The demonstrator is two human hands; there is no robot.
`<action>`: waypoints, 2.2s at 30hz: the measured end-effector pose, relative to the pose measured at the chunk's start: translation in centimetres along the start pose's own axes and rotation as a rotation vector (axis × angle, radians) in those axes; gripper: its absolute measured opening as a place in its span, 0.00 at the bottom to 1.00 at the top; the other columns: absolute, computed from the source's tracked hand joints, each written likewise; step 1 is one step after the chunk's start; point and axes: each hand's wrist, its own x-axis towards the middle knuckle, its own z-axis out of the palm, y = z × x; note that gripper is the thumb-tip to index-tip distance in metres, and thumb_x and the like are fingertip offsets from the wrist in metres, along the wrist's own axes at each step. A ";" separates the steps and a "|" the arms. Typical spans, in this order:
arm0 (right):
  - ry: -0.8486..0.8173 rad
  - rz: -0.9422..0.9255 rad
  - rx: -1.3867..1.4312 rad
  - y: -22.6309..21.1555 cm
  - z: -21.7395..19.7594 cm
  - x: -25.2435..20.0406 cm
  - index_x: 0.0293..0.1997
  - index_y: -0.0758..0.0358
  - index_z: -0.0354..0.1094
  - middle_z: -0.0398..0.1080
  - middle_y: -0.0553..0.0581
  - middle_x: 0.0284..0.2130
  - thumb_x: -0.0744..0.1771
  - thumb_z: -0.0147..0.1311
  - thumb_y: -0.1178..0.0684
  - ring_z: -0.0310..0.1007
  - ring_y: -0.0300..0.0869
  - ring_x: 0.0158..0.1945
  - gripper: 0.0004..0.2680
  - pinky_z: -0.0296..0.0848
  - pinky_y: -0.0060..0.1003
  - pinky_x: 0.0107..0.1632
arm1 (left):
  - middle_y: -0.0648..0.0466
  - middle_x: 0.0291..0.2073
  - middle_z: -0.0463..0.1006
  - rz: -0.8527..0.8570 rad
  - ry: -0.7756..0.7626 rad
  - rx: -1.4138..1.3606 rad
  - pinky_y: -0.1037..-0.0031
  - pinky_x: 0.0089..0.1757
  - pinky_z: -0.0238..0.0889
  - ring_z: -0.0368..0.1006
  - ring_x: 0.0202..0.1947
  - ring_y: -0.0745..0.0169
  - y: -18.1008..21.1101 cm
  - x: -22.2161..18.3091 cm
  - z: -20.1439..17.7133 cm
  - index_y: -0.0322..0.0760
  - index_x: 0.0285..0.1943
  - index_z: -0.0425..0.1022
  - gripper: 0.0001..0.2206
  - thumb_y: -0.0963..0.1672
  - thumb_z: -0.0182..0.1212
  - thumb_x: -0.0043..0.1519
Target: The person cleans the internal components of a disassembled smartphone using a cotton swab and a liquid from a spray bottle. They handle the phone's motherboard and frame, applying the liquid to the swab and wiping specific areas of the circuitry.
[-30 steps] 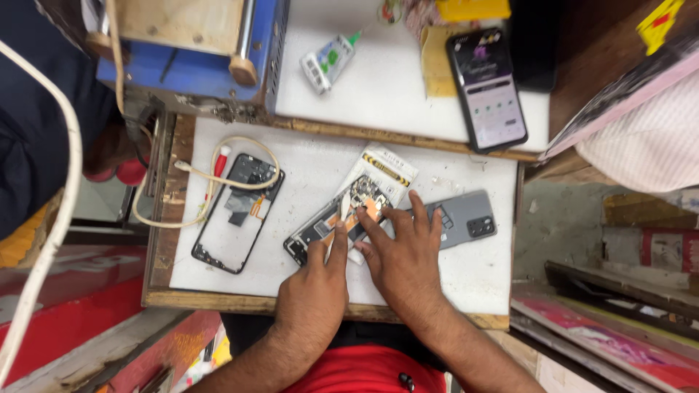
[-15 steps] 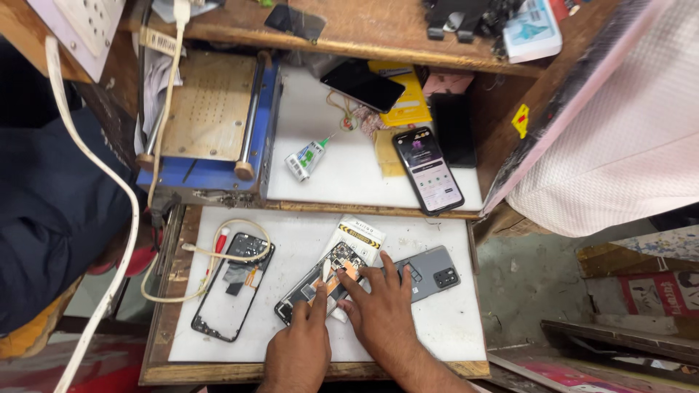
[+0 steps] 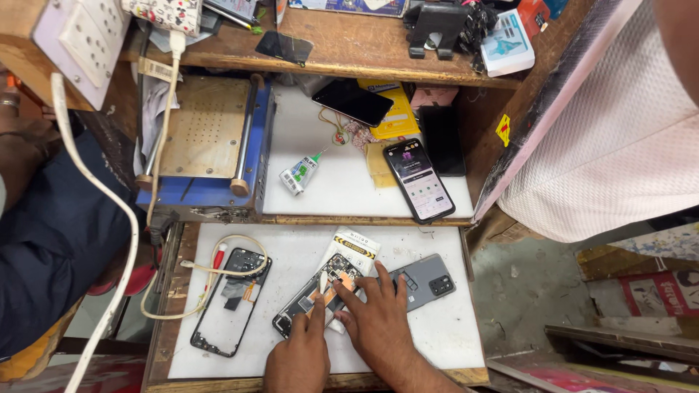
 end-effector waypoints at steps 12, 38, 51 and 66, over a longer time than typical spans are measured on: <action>0.079 -0.011 0.022 -0.1 0.8 -0.4 0.61 0.51 0.70 0.60 0.66 0.57 0.64 0.62 0.47 0.43 0.67 0.71 0.18 0.43 0.82 0.63 | 0.45 0.36 0.79 0.123 0.099 -0.106 0.59 0.26 0.76 0.79 0.23 0.42 -0.8 -0.4 -1.9 0.42 0.70 0.67 0.26 0.43 0.59 0.59; -0.048 -0.003 -0.045 -0.5 -1.3 -2.4 0.58 0.46 0.72 0.56 0.68 0.61 0.63 0.62 0.41 0.39 0.70 0.71 0.18 0.42 0.84 0.64 | 0.41 0.53 0.72 0.242 0.192 -0.052 0.66 0.28 0.76 0.81 0.31 0.48 -4.1 2.9 -7.4 0.37 0.69 0.63 0.27 0.47 0.64 0.61; 0.020 0.021 0.046 0.7 0.7 -2.0 0.54 0.46 0.74 0.56 0.70 0.66 0.63 0.63 0.46 0.37 0.74 0.74 0.14 0.41 0.82 0.65 | 0.48 0.33 0.72 0.271 -0.125 -0.350 0.60 0.29 0.73 0.74 0.25 0.47 -3.7 -0.8 -5.2 0.46 0.78 0.53 0.34 0.39 0.57 0.60; -0.005 -0.046 0.013 1.8 1.0 -1.9 0.57 0.44 0.73 0.59 0.62 0.66 0.62 0.67 0.44 0.41 0.72 0.73 0.18 0.43 0.85 0.65 | 0.49 0.30 0.71 0.319 -0.011 -0.221 0.65 0.30 0.71 0.73 0.27 0.53 -1.8 -0.6 -3.5 0.44 0.76 0.60 0.34 0.38 0.62 0.57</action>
